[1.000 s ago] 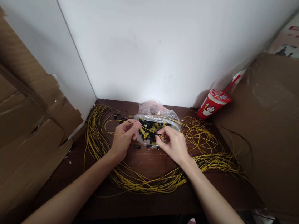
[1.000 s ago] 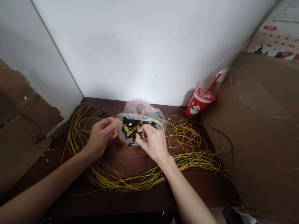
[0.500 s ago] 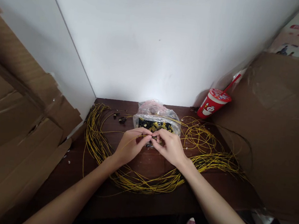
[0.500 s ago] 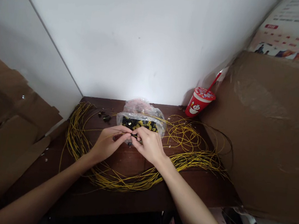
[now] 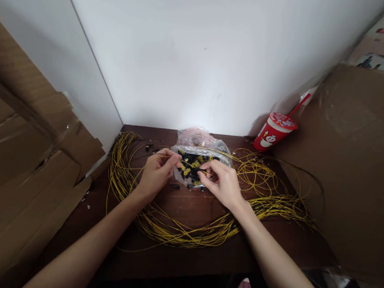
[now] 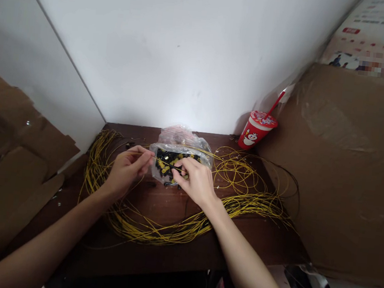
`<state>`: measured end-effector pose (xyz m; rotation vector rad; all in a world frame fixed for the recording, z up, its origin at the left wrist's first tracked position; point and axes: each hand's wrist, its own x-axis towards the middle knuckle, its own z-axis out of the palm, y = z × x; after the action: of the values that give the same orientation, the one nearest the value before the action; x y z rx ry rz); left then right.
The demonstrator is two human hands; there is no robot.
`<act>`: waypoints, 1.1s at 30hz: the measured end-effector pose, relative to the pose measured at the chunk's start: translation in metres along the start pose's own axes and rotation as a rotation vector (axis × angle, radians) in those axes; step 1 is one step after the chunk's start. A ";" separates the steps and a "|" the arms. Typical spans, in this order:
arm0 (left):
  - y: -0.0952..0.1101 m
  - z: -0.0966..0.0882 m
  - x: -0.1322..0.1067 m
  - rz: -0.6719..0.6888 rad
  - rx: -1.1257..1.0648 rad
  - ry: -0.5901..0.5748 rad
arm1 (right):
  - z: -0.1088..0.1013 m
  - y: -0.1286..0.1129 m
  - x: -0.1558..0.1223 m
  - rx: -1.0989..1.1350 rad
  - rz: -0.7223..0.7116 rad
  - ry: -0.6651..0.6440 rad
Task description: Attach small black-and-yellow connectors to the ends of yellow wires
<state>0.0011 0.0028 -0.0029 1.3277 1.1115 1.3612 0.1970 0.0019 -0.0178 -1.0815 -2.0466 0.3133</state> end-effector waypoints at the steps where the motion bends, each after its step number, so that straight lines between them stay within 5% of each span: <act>1: -0.001 0.000 0.001 -0.038 -0.082 0.011 | 0.000 0.000 0.000 -0.004 0.003 -0.003; 5: -0.003 0.000 0.001 -0.086 -0.139 -0.039 | 0.002 0.000 0.000 -0.017 0.018 -0.032; 15: -0.009 0.005 -0.004 0.165 0.377 -0.271 | 0.006 -0.007 -0.003 0.007 -0.014 -0.111; 21: -0.004 0.005 -0.003 0.135 0.330 -0.197 | 0.005 -0.008 -0.002 0.028 -0.011 -0.082; 28: 0.000 -0.003 0.003 -0.103 -0.062 0.066 | 0.001 -0.004 0.001 0.002 0.029 -0.037; 33: 0.001 -0.003 0.003 -0.149 -0.132 0.020 | 0.001 -0.002 0.000 -0.030 0.033 -0.076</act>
<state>-0.0022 0.0055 -0.0016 1.1164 1.0925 1.3171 0.1957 0.0009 -0.0174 -1.1376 -2.1084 0.3463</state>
